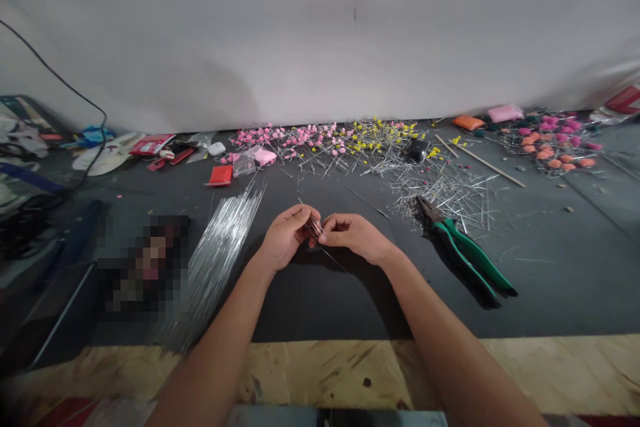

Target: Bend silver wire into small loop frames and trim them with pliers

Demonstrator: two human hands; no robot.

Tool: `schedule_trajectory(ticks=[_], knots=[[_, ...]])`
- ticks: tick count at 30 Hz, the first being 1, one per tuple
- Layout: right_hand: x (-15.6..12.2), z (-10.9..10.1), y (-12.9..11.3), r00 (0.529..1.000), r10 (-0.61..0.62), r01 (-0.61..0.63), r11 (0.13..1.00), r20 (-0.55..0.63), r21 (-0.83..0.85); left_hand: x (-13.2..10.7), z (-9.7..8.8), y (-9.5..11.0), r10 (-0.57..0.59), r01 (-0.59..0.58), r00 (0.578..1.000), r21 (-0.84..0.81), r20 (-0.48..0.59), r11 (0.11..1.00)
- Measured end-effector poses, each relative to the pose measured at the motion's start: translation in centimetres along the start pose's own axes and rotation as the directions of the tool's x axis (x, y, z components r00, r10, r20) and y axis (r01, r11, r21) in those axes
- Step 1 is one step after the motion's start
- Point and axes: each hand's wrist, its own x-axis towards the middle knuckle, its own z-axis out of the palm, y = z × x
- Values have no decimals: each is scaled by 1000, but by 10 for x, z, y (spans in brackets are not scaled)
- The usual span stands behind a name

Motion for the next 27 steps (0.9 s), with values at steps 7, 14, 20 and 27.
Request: schedule_trajectory(ticks=[7, 14, 20, 27], knots=[[1, 3, 1, 997, -10, 14, 999, -81, 51, 0, -3, 2, 10, -9, 1000, -46, 17, 999], [10, 12, 15, 880, -72, 57, 997, -470, -46, 6, 1, -12, 221, -219, 955, 30, -198, 975], [10, 18, 17, 812, -94, 54, 995, -576, -85, 5, 7, -18, 298, -252, 916, 192, -270, 949], [9, 17, 18, 815, -87, 47, 995, -573, -84, 6, 8, -19, 304, -249, 911, 214, -279, 944]])
